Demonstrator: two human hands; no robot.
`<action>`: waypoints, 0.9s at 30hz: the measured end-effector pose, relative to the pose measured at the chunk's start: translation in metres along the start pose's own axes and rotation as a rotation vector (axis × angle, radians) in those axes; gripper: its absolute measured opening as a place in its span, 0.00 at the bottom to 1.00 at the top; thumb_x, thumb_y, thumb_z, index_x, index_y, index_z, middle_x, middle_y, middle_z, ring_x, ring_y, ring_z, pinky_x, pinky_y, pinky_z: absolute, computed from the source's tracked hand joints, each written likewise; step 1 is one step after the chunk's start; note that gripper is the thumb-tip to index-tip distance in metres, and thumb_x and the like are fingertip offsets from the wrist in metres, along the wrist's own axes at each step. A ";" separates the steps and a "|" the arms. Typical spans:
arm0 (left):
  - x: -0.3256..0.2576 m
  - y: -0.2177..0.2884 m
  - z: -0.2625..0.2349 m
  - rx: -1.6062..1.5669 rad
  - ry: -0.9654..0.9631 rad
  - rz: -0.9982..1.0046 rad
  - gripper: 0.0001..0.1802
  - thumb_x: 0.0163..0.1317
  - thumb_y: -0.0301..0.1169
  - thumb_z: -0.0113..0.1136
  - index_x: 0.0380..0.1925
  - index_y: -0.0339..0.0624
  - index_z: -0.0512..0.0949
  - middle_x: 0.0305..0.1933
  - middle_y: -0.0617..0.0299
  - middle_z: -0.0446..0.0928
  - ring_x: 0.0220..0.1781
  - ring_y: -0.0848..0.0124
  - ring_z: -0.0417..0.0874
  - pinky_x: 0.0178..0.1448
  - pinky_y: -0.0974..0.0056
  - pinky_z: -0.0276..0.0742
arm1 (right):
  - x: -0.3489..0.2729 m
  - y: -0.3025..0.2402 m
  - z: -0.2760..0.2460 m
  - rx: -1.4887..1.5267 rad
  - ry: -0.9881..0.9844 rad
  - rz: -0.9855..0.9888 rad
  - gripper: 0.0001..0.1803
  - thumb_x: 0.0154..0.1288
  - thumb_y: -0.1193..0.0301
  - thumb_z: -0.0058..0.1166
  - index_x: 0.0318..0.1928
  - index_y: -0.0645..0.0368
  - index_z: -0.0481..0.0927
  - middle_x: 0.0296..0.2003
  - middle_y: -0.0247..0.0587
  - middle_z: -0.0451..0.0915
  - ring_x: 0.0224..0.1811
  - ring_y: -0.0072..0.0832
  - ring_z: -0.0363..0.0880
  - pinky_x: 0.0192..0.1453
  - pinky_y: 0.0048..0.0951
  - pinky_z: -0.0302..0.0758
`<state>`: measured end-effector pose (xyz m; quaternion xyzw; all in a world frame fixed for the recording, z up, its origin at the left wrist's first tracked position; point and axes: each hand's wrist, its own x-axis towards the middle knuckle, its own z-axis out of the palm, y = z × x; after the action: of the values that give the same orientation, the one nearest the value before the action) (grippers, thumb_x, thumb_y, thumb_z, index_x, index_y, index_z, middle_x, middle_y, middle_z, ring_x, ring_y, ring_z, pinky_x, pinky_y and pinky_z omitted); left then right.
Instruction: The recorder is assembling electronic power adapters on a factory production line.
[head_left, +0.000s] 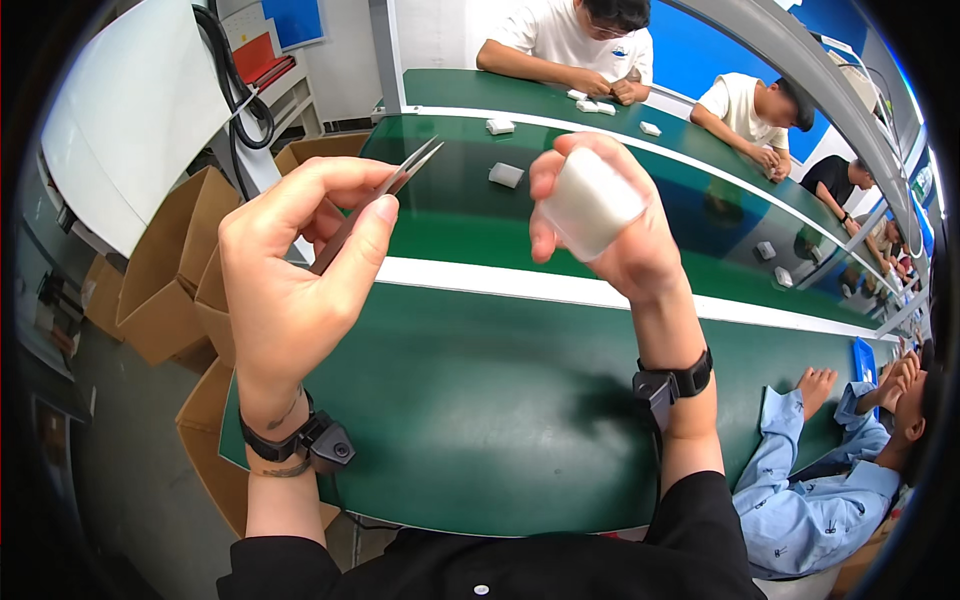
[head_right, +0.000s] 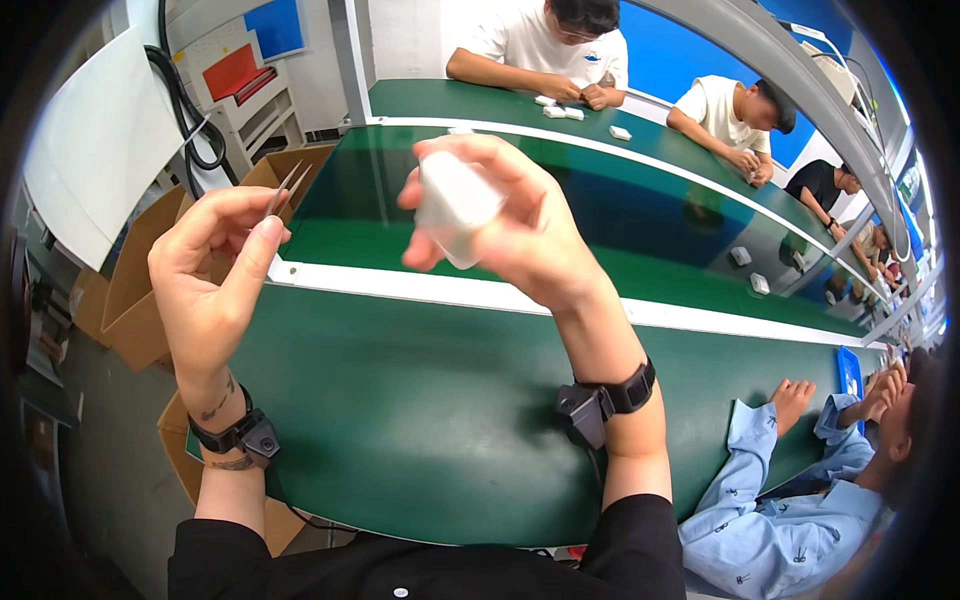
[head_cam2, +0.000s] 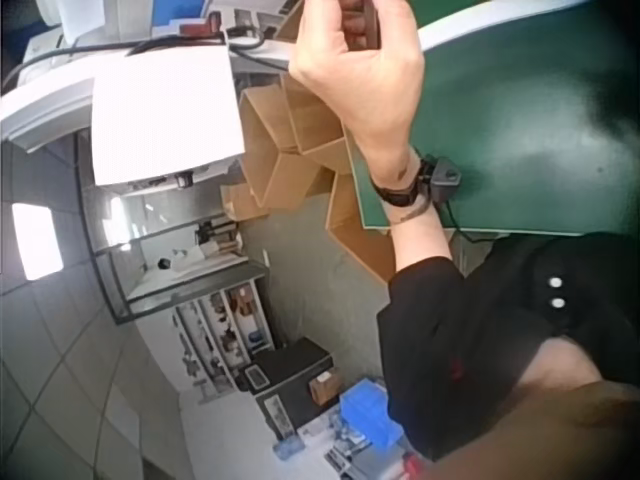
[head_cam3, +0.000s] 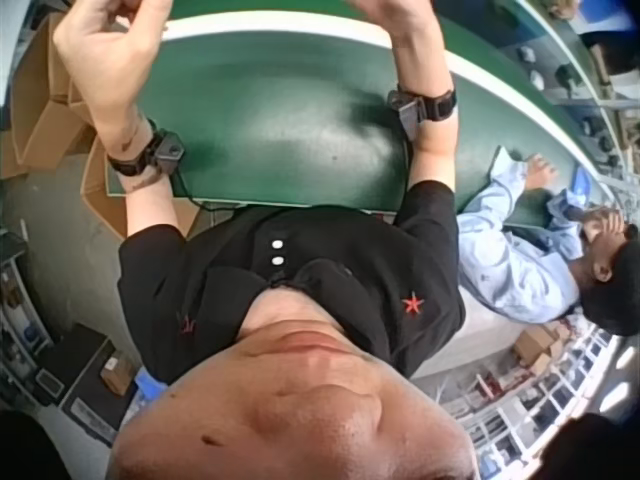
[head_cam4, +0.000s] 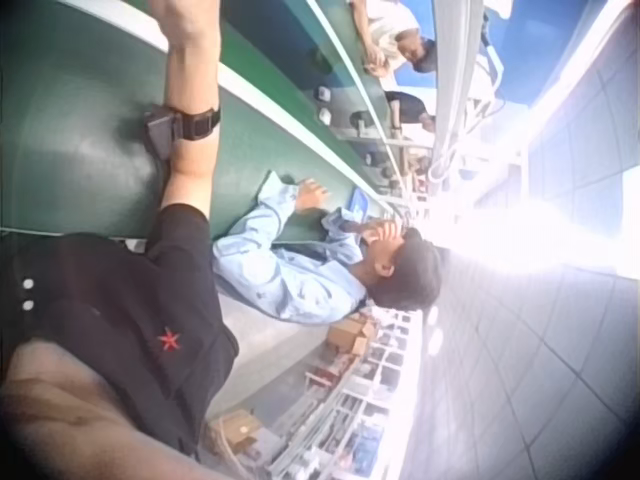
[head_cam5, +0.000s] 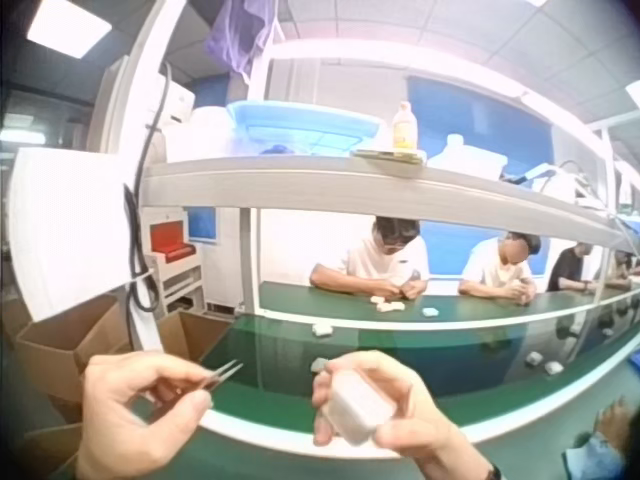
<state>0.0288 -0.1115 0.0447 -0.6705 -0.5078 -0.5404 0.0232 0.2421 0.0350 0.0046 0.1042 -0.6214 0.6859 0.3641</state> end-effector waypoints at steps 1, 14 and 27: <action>0.000 0.000 0.001 0.004 0.001 -0.001 0.08 0.58 0.19 0.59 0.39 0.30 0.80 0.34 0.60 0.81 0.32 0.78 0.82 0.35 0.76 0.73 | 0.001 -0.001 0.005 -0.333 0.069 -0.088 0.34 0.50 0.70 0.69 0.58 0.64 0.72 0.51 0.45 0.75 0.47 0.29 0.78 0.46 0.28 0.79; 0.001 0.000 0.000 0.012 -0.011 0.024 0.08 0.58 0.20 0.60 0.39 0.30 0.80 0.33 0.61 0.81 0.31 0.78 0.82 0.33 0.77 0.73 | 0.001 0.000 0.046 -1.007 0.221 -0.288 0.31 0.46 0.79 0.65 0.56 0.62 0.76 0.45 0.38 0.76 0.44 0.20 0.76 0.40 0.21 0.77; -0.037 -0.040 0.017 -0.251 -0.149 -0.095 0.05 0.59 0.21 0.60 0.36 0.35 0.80 0.26 0.70 0.78 0.20 0.87 0.70 0.26 0.78 0.64 | -0.003 0.045 -0.028 -1.497 0.211 0.300 0.29 0.54 0.54 0.63 0.52 0.58 0.76 0.39 0.50 0.82 0.43 0.44 0.81 0.46 0.39 0.77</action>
<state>0.0165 -0.1061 -0.0104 -0.6815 -0.4677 -0.5491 -0.1240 0.2243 0.0619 -0.0382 -0.3212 -0.8893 0.1309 0.2982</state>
